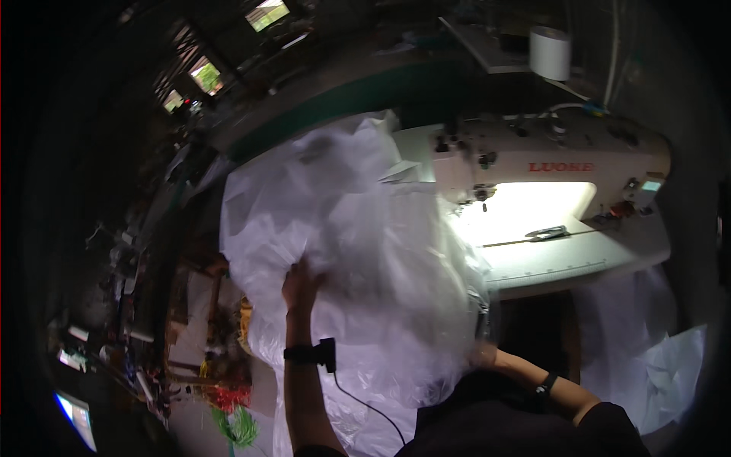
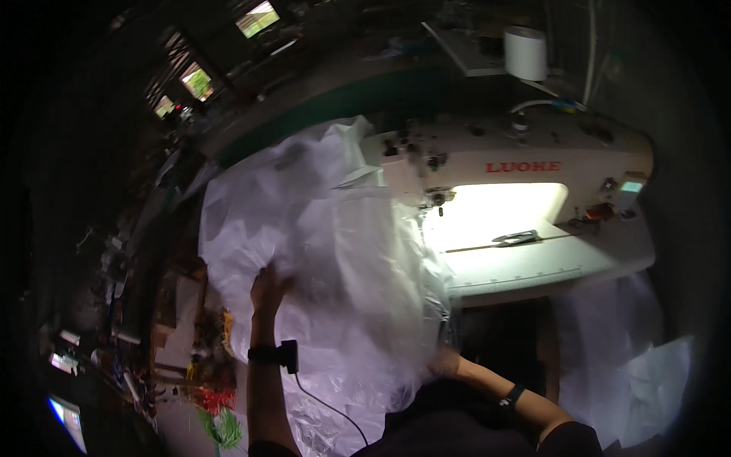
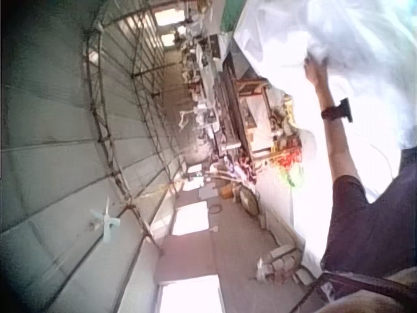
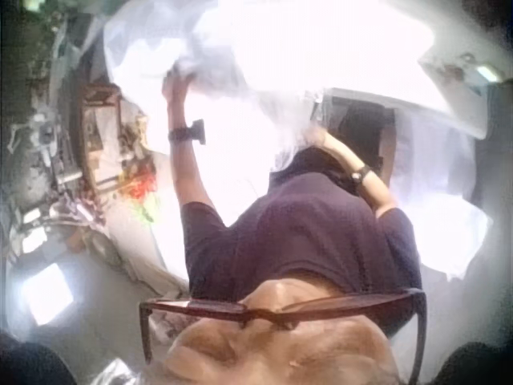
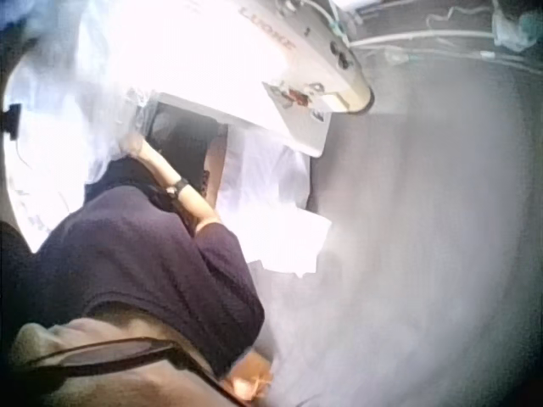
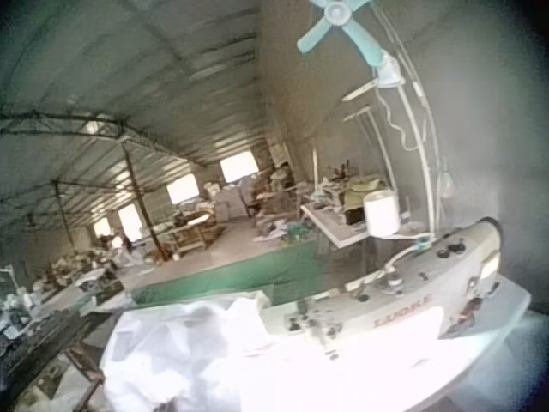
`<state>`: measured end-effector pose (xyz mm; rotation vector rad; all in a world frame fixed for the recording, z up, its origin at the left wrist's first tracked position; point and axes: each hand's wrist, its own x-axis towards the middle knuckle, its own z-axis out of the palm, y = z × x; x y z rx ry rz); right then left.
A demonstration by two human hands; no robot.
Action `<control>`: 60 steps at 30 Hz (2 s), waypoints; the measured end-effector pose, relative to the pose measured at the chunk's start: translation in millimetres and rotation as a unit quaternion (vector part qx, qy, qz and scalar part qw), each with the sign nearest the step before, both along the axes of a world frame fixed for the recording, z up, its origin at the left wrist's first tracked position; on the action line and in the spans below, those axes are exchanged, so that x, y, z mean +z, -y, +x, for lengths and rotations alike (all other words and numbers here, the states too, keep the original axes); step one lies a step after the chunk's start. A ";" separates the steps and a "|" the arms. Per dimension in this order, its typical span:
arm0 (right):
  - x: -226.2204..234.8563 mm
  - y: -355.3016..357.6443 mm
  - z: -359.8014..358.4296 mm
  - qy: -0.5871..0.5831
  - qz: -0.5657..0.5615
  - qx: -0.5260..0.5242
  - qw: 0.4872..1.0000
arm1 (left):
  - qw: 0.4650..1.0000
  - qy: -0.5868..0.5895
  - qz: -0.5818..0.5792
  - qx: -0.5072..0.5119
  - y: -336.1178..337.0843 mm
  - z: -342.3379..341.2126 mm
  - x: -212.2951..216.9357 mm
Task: Using an industrial sewing machine to stitch together large sheets of white plastic.
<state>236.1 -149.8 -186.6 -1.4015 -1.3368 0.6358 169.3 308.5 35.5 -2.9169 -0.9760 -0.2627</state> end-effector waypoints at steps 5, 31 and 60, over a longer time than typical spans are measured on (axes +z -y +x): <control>56.0 52.8 9.4 -0.270 -0.097 0.002 0.958 | 0.974 0.107 -0.096 0.172 -40.8 -91.4 6.5; 142.7 79.8 -19.2 -0.403 -0.211 -0.094 0.886 | 0.957 0.001 0.069 -0.282 111.9 -27.0 -4.5; 191.8 37.4 0.5 0.287 -0.274 -0.371 0.839 | 0.847 0.102 -0.314 -0.416 325.4 -0.2 -14.5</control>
